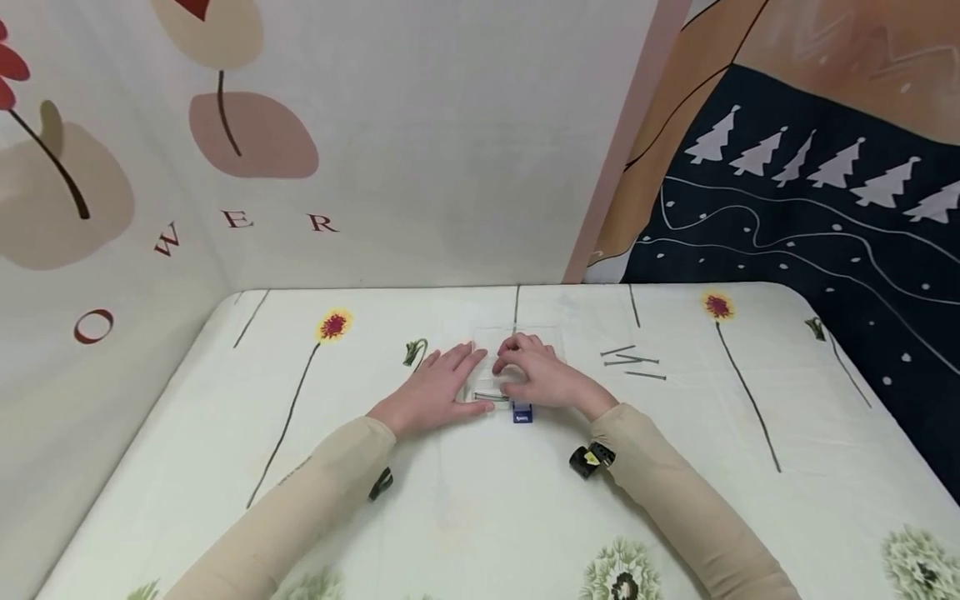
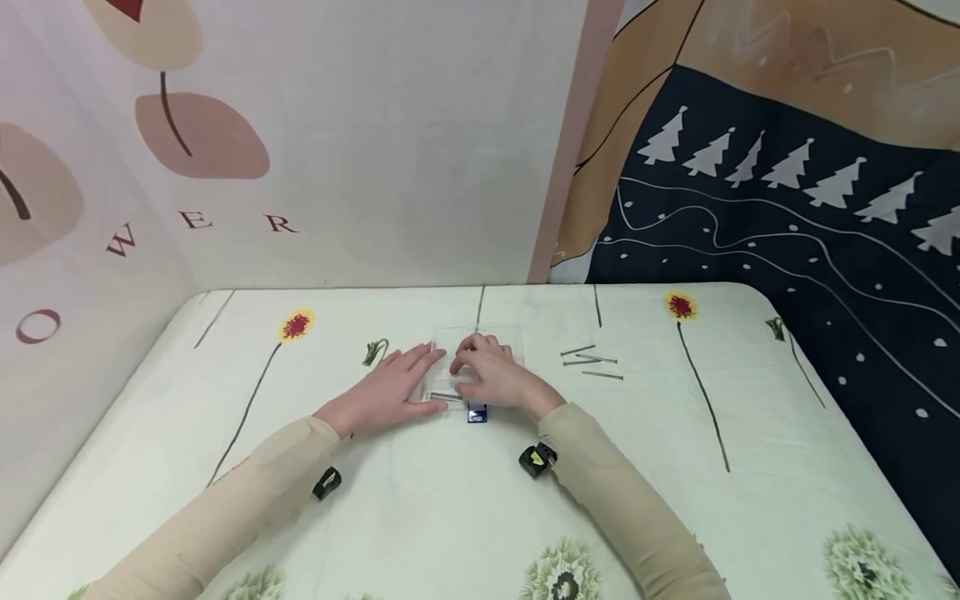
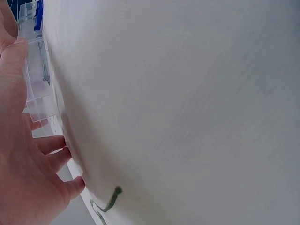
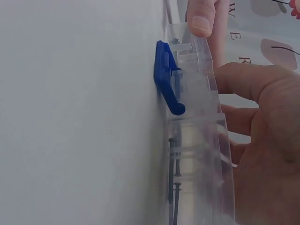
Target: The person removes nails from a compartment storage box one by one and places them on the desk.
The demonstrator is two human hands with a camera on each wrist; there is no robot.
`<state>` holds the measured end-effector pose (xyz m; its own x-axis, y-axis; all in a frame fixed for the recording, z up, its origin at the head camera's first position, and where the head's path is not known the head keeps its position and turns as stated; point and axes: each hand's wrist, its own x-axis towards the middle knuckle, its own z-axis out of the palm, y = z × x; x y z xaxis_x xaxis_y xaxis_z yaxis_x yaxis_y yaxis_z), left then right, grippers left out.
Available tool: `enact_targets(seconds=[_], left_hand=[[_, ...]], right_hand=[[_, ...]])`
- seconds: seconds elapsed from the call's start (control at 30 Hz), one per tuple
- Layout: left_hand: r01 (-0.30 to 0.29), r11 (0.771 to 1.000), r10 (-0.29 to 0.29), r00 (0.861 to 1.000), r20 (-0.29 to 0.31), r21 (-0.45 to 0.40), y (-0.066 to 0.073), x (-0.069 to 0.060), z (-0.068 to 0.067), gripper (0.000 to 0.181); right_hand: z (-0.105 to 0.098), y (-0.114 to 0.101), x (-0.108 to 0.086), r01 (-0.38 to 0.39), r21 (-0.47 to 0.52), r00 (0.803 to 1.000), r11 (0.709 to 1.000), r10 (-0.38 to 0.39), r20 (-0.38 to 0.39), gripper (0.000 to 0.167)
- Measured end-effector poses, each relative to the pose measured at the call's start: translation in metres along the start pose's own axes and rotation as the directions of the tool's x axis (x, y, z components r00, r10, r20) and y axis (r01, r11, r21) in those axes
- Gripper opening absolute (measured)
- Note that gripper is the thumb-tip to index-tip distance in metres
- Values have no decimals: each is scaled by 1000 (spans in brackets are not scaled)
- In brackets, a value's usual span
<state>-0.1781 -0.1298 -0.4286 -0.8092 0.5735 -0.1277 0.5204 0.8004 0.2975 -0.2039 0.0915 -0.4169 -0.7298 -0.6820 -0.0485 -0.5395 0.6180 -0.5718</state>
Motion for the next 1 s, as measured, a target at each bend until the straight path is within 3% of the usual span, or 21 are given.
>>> enact_targets(seconds=[0.13,0.57,1.0], left_hand=[[3,1000,-3,1000,0,11,-1,0,-1,88],[-10,1000,10,1000,-3,6,-1,1,1,87],[-11,1000,11,1000,-6,22,1,1,-1,86]], right_hand=[[-3,0,-1,23,15,1000,1000,-23,1,22],[4,-5,1,-53,31,999,998,54,-9,6],[3,9,-1,3,167,998,986,6,-57,8]])
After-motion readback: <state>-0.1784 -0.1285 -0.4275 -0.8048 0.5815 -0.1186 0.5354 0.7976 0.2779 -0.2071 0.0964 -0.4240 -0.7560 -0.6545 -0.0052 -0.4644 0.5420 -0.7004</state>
